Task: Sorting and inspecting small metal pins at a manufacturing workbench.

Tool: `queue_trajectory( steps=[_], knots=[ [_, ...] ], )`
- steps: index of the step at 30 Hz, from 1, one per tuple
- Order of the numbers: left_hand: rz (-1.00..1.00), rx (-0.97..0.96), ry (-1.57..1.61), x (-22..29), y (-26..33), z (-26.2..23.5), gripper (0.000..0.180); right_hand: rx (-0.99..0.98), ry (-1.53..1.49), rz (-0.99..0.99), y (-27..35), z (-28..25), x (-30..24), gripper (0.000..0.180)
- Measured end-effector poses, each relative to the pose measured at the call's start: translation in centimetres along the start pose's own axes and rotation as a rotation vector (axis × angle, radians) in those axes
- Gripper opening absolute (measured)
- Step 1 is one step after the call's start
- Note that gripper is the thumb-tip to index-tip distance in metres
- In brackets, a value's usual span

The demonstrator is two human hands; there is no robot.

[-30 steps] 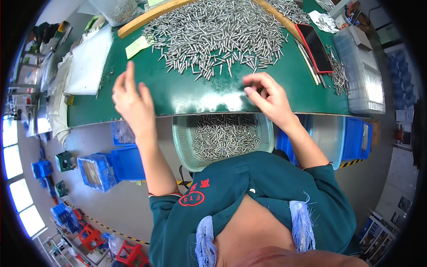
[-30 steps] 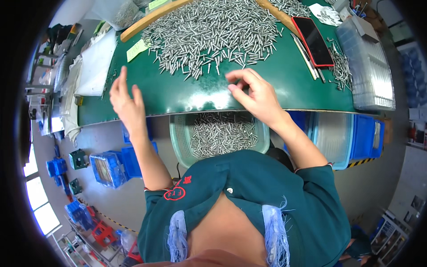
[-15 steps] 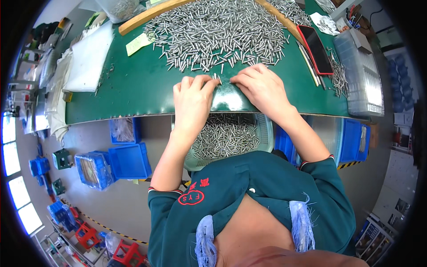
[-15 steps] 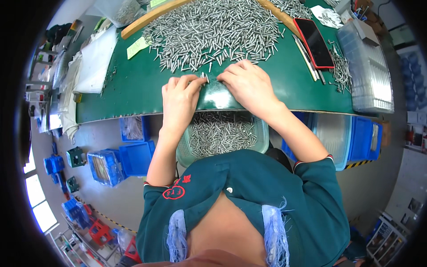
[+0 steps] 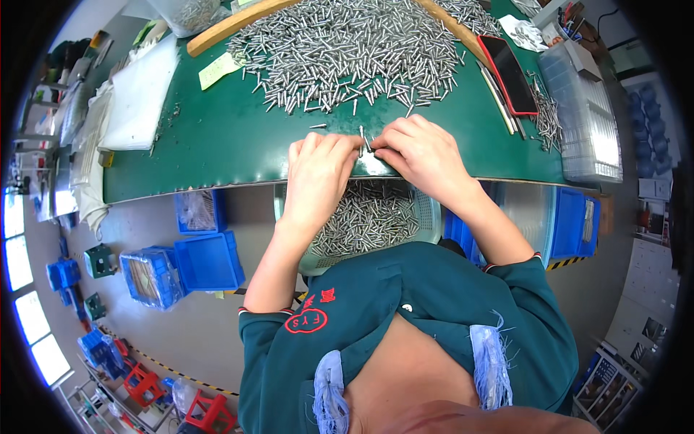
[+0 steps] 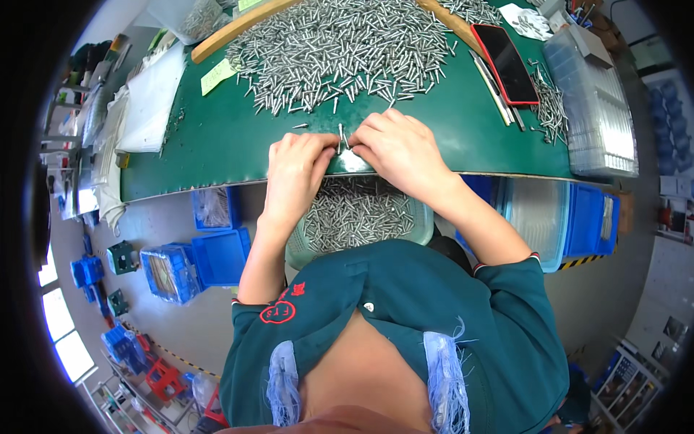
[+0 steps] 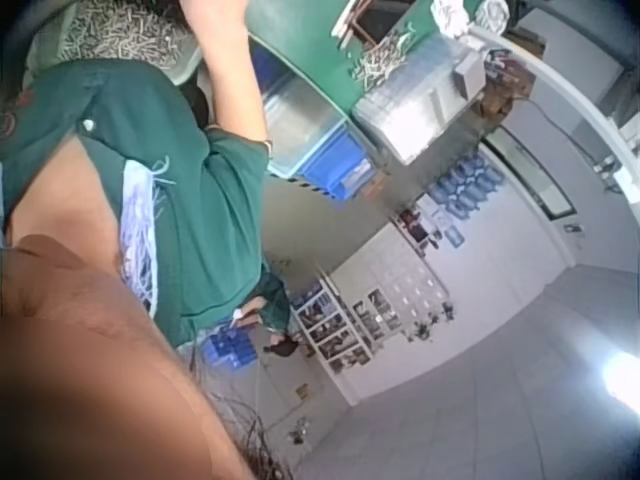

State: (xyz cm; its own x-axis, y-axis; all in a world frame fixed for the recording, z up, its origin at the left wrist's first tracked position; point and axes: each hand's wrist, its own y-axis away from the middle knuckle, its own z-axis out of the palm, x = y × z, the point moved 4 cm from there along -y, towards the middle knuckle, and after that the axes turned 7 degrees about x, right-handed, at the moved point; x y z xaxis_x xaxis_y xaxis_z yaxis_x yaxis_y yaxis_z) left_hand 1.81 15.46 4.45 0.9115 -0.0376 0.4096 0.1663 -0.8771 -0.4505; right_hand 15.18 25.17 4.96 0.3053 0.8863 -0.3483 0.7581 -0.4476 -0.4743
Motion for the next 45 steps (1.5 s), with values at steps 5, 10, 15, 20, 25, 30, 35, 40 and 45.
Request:
queue_trajectory(
  steps=[5,10,15,20,25,30,35,40,45],
  knots=[
    [0.062,0.035,-0.161,-0.5,-1.7,0.5,0.024,0.008,-0.013,0.012,-0.2,-0.1,-0.3,0.014],
    [0.04,0.063,-0.2,-0.7,-1.4,0.1,0.018,0.019,0.006,-0.018,0.1,0.2,-0.1,0.016],
    [-0.026,0.07,-0.14,-0.5,-0.8,-0.2,0.01,0.035,-0.012,-0.007,0.1,0.2,-0.3,0.015],
    [-0.012,0.064,-0.205,-0.7,-1.2,-0.1,0.011,0.05,-0.001,-0.041,0.0,0.4,-0.3,0.015],
    [-0.076,0.089,-0.229,0.8,-0.8,-0.9,0.014,0.085,0.037,-0.025,0.3,0.1,-0.2,0.014],
    [-0.083,0.061,-0.221,2.0,-0.2,-1.0,0.015,0.101,0.046,-0.02,0.4,0.0,0.2,0.014],
    [-0.088,0.024,-0.23,1.7,-0.2,1.0,0.016,0.079,0.037,-0.021,0.3,-0.2,0.2,0.015],
    [-0.155,0.14,-0.319,-0.1,-1.2,-0.4,0.018,0.059,0.037,0.011,0.7,-1.0,0.2,0.022],
    [-0.177,0.081,-0.354,-2.1,-1.3,0.3,0.02,0.043,-0.048,0.108,0.5,-1.4,0.8,0.023]
  ],
)
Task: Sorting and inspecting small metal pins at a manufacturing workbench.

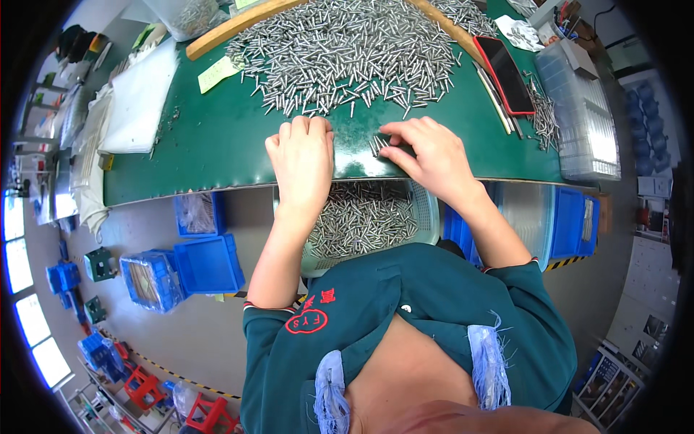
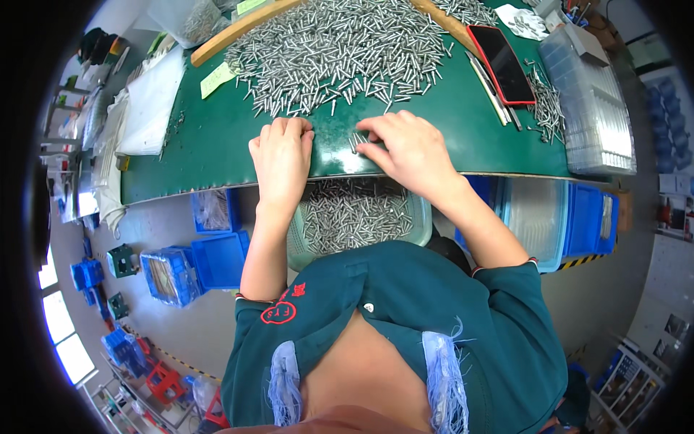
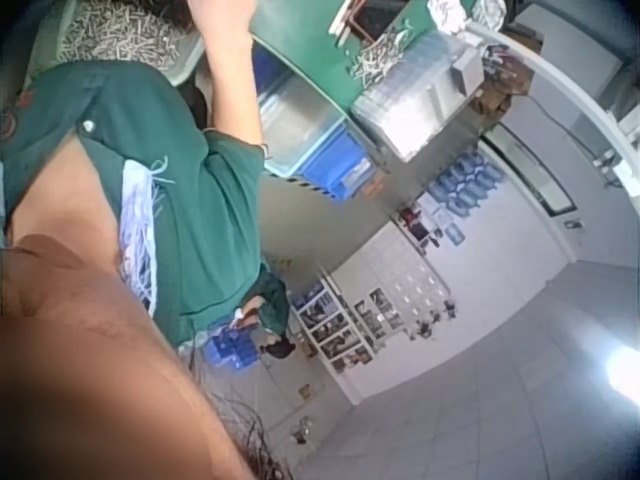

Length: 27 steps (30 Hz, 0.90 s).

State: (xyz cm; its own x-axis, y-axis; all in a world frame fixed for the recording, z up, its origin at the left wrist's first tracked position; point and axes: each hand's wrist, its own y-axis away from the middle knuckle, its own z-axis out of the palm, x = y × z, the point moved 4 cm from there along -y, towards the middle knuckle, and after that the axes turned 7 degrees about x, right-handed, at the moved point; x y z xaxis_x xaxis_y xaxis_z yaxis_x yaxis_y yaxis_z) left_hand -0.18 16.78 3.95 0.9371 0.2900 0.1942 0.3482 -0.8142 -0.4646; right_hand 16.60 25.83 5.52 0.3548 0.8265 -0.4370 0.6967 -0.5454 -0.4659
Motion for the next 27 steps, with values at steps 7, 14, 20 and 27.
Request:
queue_trajectory(
  steps=[7,14,20,27],
  knots=[
    [0.208,0.022,0.381,2.1,-0.5,-1.5,0.025,0.125,0.11,0.092,-0.4,-2.3,2.5,0.015],
    [0.337,-0.063,0.405,3.8,0.9,-0.1,0.028,-0.037,0.024,-0.021,-0.3,-1.0,1.4,0.02],
    [0.207,-0.002,0.236,3.3,1.1,-0.8,0.016,-0.163,-0.022,0.043,0.2,0.0,1.1,0.031],
    [0.205,0.039,0.226,2.6,1.1,-1.6,0.013,-0.114,-0.047,-0.043,-0.4,0.1,0.0,0.03]
  ],
)
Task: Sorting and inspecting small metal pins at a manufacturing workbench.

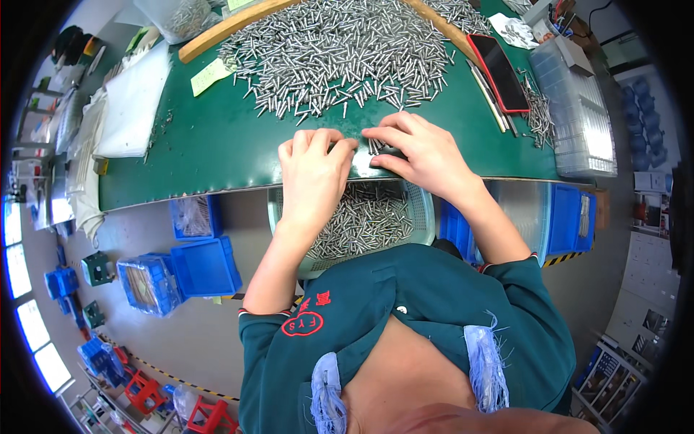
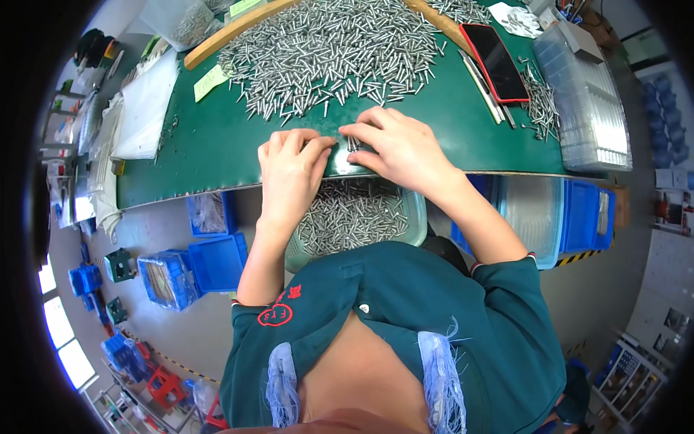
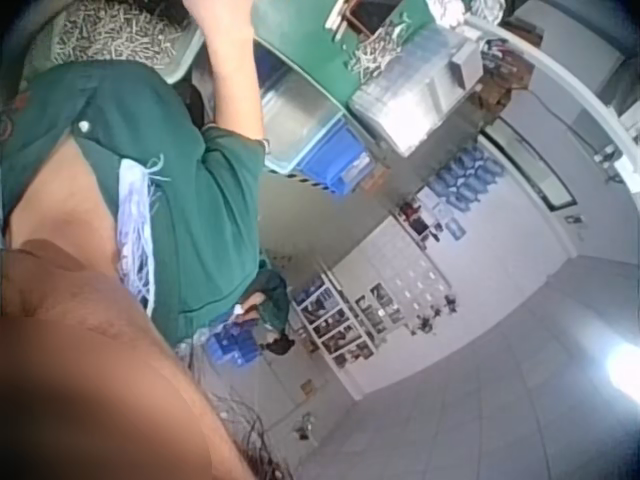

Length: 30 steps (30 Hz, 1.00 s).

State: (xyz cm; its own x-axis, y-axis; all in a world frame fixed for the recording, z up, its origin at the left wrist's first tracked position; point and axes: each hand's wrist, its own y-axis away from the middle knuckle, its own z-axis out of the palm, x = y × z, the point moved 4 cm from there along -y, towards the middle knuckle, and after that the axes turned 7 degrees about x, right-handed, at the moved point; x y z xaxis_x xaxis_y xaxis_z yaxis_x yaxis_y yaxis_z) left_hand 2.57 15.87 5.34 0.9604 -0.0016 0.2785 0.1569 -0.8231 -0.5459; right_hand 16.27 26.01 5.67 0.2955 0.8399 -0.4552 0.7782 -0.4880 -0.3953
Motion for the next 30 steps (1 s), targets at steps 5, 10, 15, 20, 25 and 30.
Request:
queue_trajectory(
  steps=[5,10,15,20,25,30],
  knots=[
    [-0.078,-0.065,-0.257,-3.2,1.1,-1.3,0.01,-0.022,0.077,-0.073,0.2,0.7,0.4,0.033],
    [-0.31,0.198,-0.485,-6.8,1.3,-4.8,0.012,0.022,0.016,-0.015,0.3,0.3,0.2,0.036],
    [-0.33,0.091,0.285,-3.3,1.6,-4.4,0.014,0.009,0.009,-0.009,0.1,0.0,0.4,0.038],
    [-0.451,-0.346,0.812,2.2,4.0,-0.6,0.016,0.048,0.078,-0.051,-0.5,1.1,-0.2,0.031],
    [-0.708,-0.618,1.113,1.7,7.2,2.6,0.024,0.073,0.135,-0.089,0.1,0.9,-0.2,0.017],
    [-1.15,-0.649,1.693,1.6,7.4,3.9,0.037,-0.005,0.086,-0.079,1.1,0.6,-0.8,0.016]
  ],
)
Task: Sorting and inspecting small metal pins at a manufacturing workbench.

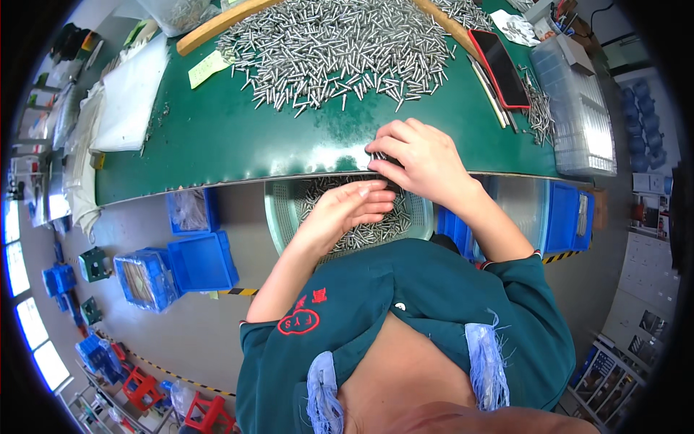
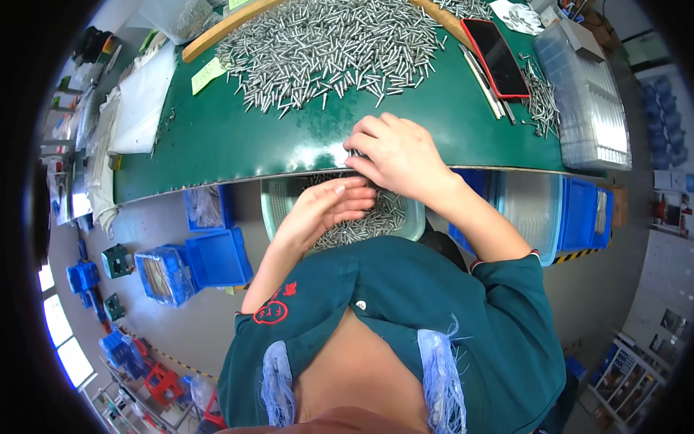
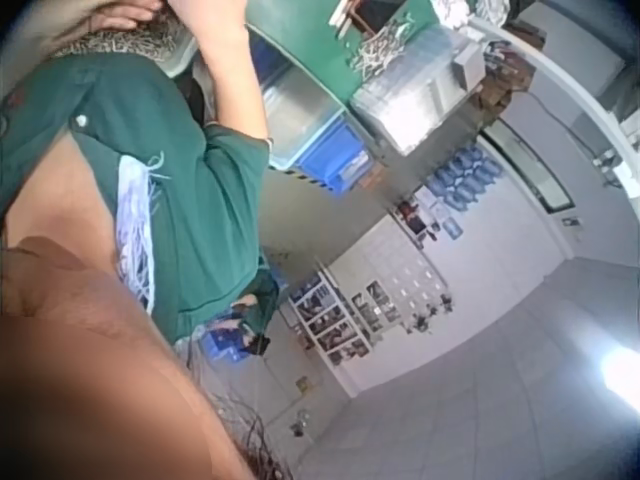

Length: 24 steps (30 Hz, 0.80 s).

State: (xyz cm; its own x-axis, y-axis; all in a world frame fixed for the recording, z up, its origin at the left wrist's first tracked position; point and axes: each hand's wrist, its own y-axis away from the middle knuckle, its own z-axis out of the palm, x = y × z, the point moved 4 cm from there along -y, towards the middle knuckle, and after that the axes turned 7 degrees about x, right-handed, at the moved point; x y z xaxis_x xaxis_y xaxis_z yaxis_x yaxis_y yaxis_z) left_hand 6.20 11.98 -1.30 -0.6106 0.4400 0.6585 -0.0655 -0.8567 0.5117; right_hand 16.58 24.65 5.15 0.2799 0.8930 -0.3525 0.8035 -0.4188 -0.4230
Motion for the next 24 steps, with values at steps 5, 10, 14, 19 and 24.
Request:
queue_trajectory(
  steps=[5,10,14,19,24],
  knots=[
    [-0.086,-0.161,0.445,-0.2,-1.4,-1.0,0.031,-0.077,-0.111,-0.023,1.1,-1.1,-1.8,0.022],
    [-0.089,-0.086,0.31,0.1,-1.7,-0.4,0.03,-0.076,-0.134,0.0,1.6,-1.0,-1.6,0.026],
    [-0.022,0.04,0.082,-0.1,-1.5,0.2,0.032,-0.093,-0.162,0.09,2.0,-0.6,-1.6,0.036],
    [0.103,0.071,-0.172,1.1,-0.3,0.8,0.03,-0.132,-0.381,0.238,2.1,-1.0,-1.5,0.042],
    [0.158,0.056,-0.334,2.6,0.5,1.1,0.029,-0.115,-0.803,0.441,2.5,-0.5,-1.0,0.05]
  ],
)
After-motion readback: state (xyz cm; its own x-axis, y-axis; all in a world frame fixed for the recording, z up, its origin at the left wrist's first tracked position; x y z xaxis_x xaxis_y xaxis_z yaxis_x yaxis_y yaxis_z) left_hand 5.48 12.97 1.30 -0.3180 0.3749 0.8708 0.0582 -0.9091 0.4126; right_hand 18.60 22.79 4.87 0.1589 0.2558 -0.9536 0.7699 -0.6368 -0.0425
